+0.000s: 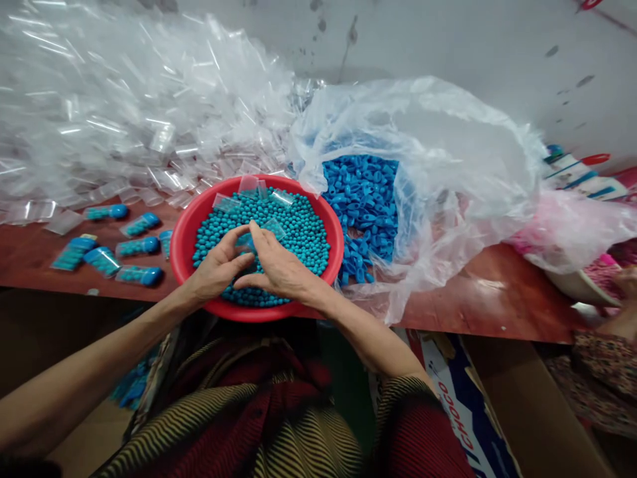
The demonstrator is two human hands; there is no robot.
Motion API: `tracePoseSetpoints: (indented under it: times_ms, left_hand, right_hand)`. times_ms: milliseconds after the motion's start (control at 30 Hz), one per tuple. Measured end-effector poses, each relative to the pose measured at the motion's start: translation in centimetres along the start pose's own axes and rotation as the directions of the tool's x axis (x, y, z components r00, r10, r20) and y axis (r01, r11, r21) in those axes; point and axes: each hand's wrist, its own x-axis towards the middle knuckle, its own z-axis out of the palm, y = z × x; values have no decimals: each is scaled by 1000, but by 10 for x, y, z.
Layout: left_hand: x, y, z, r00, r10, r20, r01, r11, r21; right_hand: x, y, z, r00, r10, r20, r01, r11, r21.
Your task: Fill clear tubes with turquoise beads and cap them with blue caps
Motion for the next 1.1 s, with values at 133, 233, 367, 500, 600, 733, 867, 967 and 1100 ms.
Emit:
tracePoseSetpoints:
  times_ms: [133,233,367,500,600,733,867,967,1100]
  left_hand:
    - [3,-2,-2,996,-34,86,39,998,-55]
    - [2,0,-2,993,-60,103,67,995,-74]
    - [-1,2,1,998,-68,3,68,995,-78]
    - [-1,2,4,995,-54,-88,50,998,-46]
    - [0,2,5,994,-44,-100,34,995,-95]
    - [-1,4,4,995,-72,-62,56,973,-224]
    - [-3,7,4,994,-81,-68,61,966,-253]
    - [-4,10,4,995,-83,-45,73,979,-190]
    - [-2,8,4,995,-77,-70,64,983,-173]
  right_hand:
    - [0,-6,5,997,80,17,-74,974,-213]
    - [0,-11,6,993,118,11,-108,940,-325]
    - [6,-15,11,992,127,9,-111,902,-418]
    - [14,-15,13,993,118,10,-103,901,-421]
    - [13,-10,10,999,48,-6,-48,946,-320]
    - [3,4,7,996,-12,-90,-2,989,-148]
    - [-3,11,6,998,4,-65,-11,994,-112]
    - [-3,10,6,998,7,-63,-17,988,-151]
    - [3,6,7,995,6,-103,-29,976,-217]
